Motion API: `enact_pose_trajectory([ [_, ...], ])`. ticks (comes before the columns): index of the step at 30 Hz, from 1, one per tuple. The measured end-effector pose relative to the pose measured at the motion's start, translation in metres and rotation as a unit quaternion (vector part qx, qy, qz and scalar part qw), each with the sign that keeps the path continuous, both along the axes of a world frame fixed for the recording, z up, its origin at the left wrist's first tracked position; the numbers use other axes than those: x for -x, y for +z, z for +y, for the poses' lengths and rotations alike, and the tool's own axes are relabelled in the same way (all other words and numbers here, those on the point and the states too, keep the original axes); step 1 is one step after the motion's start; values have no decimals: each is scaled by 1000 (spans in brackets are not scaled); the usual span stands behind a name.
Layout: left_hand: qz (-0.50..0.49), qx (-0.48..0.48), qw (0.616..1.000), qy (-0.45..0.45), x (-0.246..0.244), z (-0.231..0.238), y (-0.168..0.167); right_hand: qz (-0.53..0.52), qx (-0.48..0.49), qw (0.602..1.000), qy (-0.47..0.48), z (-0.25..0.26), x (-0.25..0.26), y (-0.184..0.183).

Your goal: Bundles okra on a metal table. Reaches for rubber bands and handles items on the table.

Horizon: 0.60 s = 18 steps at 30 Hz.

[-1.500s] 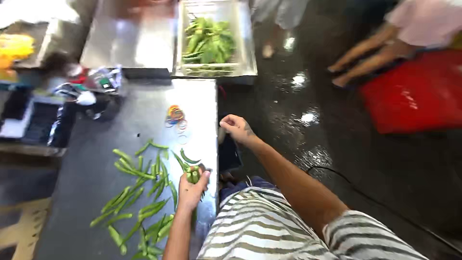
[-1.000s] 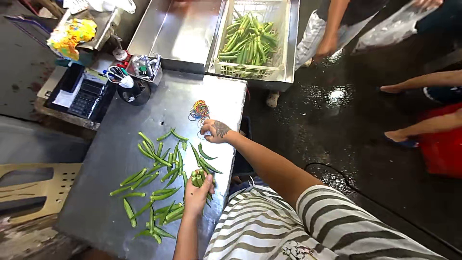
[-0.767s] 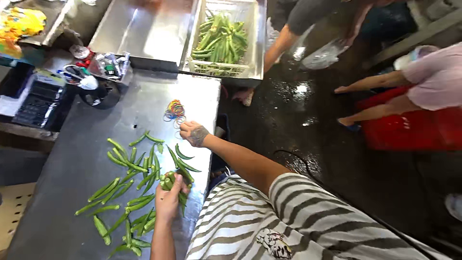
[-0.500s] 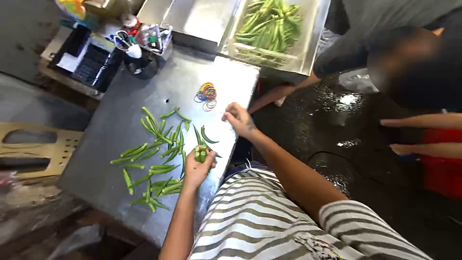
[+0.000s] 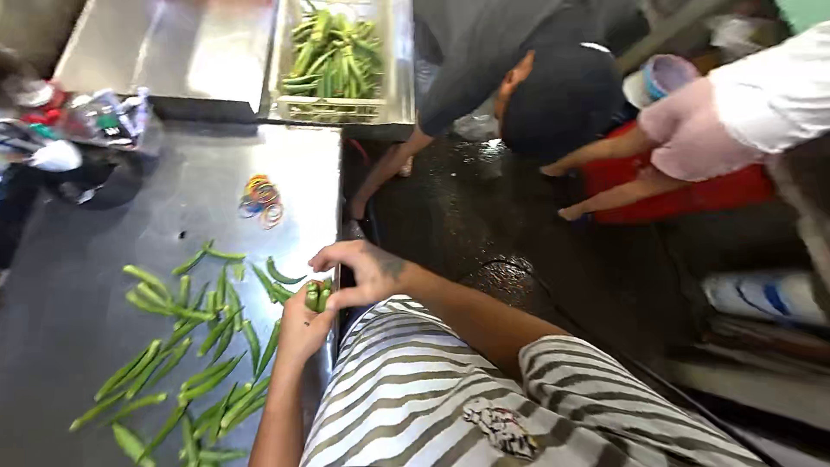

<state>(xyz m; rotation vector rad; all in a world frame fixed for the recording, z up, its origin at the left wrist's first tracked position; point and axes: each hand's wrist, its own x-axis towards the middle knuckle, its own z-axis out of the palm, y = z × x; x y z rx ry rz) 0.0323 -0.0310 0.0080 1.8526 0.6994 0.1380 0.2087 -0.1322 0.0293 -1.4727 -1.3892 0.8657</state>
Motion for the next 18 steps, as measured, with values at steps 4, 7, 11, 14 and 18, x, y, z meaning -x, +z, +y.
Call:
enact_pose_trajectory([
  [4, 55, -58, 994, -69, -7, -6, 15, -188, 141, 969, 71, 0, 18, 29],
  [7, -30, 43, 996, -74, 1, -6, 3, -198, 219, 952, 79, -12, 11, 39],
  [11, -180, 368, 912, 19, 10, -13, -5, 29, 162, 973, 160, -40, -5, 37],
  [14, -305, 517, 800, 19, 7, -23, -7, 407, -78, 904, 103, -53, 5, 21],
  [18, -369, 448, 811, 74, -6, -35, 7, 590, -131, 791, -91, -40, 29, 2],
])
